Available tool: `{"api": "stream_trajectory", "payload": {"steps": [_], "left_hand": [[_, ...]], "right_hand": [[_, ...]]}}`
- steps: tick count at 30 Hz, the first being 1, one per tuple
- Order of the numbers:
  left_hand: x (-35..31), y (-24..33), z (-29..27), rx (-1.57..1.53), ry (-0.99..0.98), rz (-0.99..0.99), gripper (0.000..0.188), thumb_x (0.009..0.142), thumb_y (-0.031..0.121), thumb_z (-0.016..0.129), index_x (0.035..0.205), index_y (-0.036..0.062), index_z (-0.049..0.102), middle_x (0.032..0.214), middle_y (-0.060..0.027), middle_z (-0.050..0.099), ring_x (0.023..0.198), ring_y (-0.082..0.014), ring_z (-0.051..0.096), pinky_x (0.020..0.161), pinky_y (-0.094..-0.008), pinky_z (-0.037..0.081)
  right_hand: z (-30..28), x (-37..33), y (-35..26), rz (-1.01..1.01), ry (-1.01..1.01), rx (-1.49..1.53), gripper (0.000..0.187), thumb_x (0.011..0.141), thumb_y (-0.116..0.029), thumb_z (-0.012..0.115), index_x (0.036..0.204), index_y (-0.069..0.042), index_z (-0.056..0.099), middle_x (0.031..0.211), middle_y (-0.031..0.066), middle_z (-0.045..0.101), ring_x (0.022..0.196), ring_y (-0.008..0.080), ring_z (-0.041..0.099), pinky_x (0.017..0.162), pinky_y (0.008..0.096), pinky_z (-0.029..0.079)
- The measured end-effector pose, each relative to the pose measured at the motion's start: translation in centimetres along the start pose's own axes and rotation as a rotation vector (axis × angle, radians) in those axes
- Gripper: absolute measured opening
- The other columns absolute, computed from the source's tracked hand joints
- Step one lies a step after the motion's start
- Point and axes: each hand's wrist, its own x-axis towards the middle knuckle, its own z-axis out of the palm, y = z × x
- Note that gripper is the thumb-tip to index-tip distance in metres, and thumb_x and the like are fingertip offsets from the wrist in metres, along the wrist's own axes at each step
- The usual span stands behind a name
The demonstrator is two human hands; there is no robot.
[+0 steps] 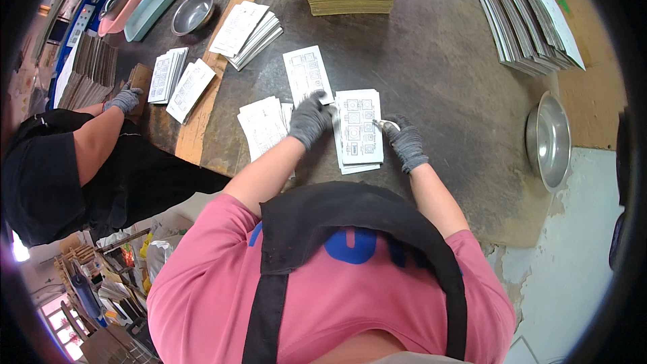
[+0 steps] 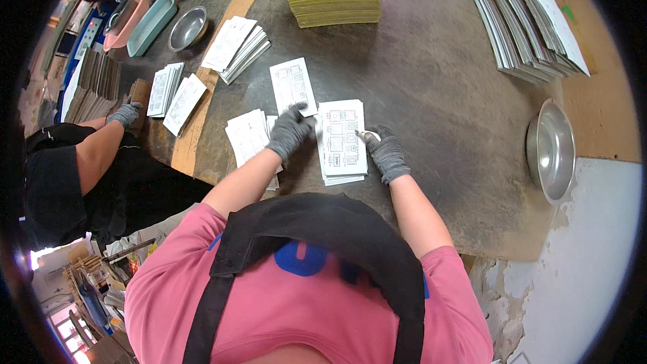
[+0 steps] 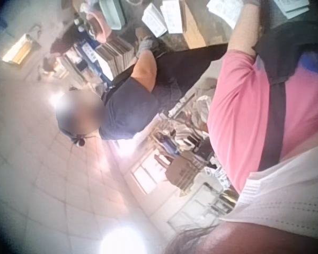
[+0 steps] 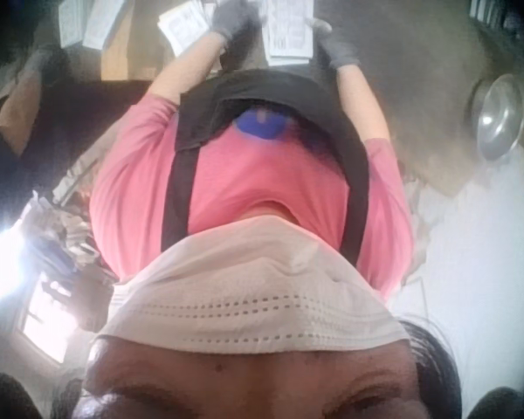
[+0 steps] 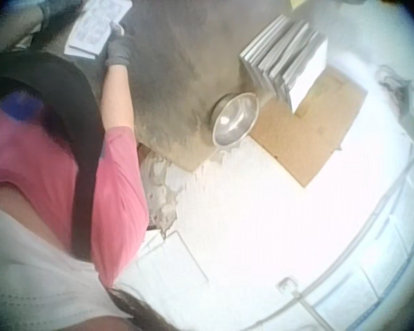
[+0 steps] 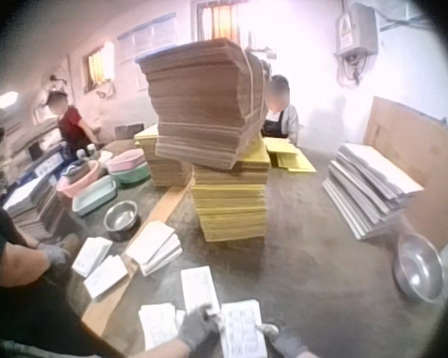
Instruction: The person marks printed grids on small white paper sheets using a pen-like tool, then stacks the marked sheets. Another person works nearby with cardboard pieces.
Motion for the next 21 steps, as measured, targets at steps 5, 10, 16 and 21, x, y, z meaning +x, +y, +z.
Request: {"api": "stream_trajectory", "payload": {"steps": [5, 10, 16, 21], "left_hand": [[-4.4, 0.2, 2.7, 0.172, -0.189, 0.048, 0.07, 0.068, 0.015, 0.068, 0.126, -0.0046, 0.033, 0.081, -0.0146, 0.06, 0.076, -0.0197, 0.058, 0.067, -0.0296, 0.046], [-4.4, -0.9, 3.3, 0.038, -0.259, -0.057, 0.07, 0.07, 0.011, 0.065, 0.129, -0.0018, 0.03, 0.072, -0.0109, 0.053, 0.068, -0.0174, 0.053, 0.061, -0.0309, 0.045], [-4.8, -0.2, 3.3, 0.029, -0.219, -0.037, 0.068, 0.07, 0.011, 0.065, 0.128, -0.0019, 0.031, 0.075, -0.0115, 0.054, 0.069, -0.0189, 0.054, 0.062, -0.0315, 0.045], [-4.7, -0.9, 3.8, 0.034, -0.224, -0.054, 0.069, 0.07, 0.012, 0.064, 0.129, -0.0017, 0.03, 0.083, -0.0137, 0.057, 0.073, -0.0212, 0.054, 0.069, -0.0306, 0.044]], "right_hand": [[0.8, -0.2, 0.3, -0.008, 0.002, -0.013, 0.038, 0.076, -0.033, 0.059, 0.099, -0.002, 0.059, 0.093, 0.0164, 0.061, 0.086, 0.0271, 0.058, 0.078, 0.0348, 0.044], [0.2, -1.6, 1.0, 0.051, -0.065, 0.001, 0.035, 0.077, -0.029, 0.057, 0.1, -0.002, 0.059, 0.093, 0.0161, 0.061, 0.086, 0.027, 0.058, 0.078, 0.034, 0.044], [0.0, -1.7, 1.8, 0.057, -0.101, -0.017, 0.032, 0.076, -0.028, 0.057, 0.095, -0.002, 0.06, 0.091, 0.0171, 0.061, 0.083, 0.0273, 0.058, 0.075, 0.0345, 0.044], [0.3, -1.5, -0.2, 0.015, -0.132, -0.138, 0.029, 0.076, -0.026, 0.055, 0.094, -0.004, 0.06, 0.089, 0.0165, 0.06, 0.076, 0.0306, 0.059, 0.069, 0.0367, 0.045]]}}
